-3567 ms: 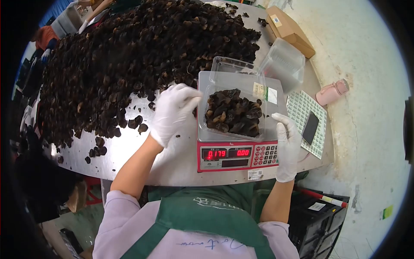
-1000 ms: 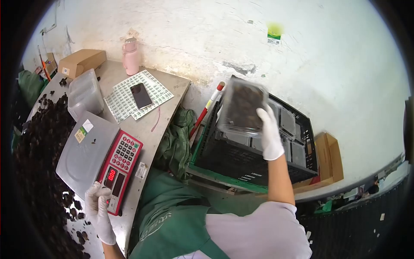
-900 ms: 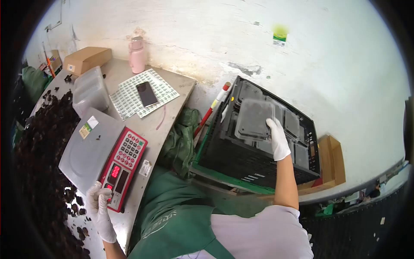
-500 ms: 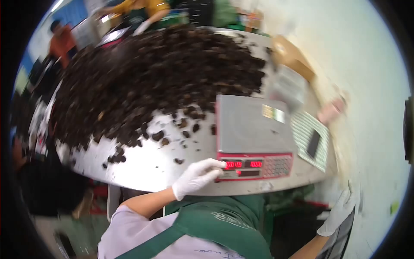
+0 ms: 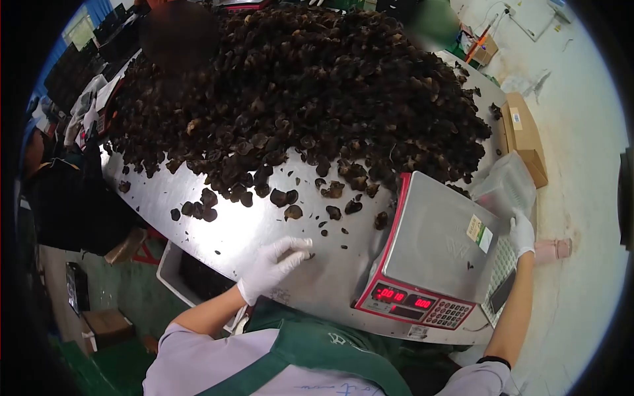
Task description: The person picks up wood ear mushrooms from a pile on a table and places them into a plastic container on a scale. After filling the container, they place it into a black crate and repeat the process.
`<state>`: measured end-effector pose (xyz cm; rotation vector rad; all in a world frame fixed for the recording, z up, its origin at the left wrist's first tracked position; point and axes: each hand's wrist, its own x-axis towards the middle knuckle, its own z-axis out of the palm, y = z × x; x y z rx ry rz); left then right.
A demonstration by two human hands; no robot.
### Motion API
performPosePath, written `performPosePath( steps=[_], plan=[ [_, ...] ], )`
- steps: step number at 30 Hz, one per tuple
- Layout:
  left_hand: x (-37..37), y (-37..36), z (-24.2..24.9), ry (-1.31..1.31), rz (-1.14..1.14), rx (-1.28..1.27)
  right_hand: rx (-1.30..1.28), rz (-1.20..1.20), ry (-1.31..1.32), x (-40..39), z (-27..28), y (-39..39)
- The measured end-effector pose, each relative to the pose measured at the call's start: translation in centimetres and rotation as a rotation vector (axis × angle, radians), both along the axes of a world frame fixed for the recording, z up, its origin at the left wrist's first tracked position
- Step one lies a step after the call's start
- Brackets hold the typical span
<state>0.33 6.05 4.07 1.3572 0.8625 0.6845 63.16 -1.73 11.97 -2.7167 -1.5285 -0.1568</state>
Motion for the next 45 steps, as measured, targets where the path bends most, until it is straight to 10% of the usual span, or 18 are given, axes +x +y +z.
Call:
performPosePath(
  steps=[9,11,14,19,24,28,34,45],
  plan=[
    [10.7,15.2,0.4,0.464,0.056,1.046,-0.020,-0.316,-0.006,-3.1,5.4,1.7],
    [12.6,16.9,0.1,0.663,-0.060,1.171,0.513,0.071,0.045,6.3,0.6,-1.4],
    [14.6,18.2,-1.5,0.866,-0.129,1.252,0.459,-0.024,-0.058,-4.9,6.3,-1.8],
    [12.7,15.1,0.2,0.596,0.233,1.187,0.547,0.404,-0.140,-20.0,6.5,-5.0],
    [3.9,8.1,4.5,0.342,0.106,0.770,0.379,0.560,-0.194,-26.9,-0.6,-7.5],
    [-5.9,2.8,5.2,0.425,0.062,0.709,0.402,0.598,-0.253,-30.7,0.0,-8.3],
    [-18.0,-3.4,6.3,1.311,0.005,0.375,0.652,0.770,0.044,-36.3,2.2,-7.2],
    [-19.7,5.0,-2.0,1.026,0.788,0.692,0.497,0.871,0.480,-43.5,-4.4,-5.4]
  ],
)
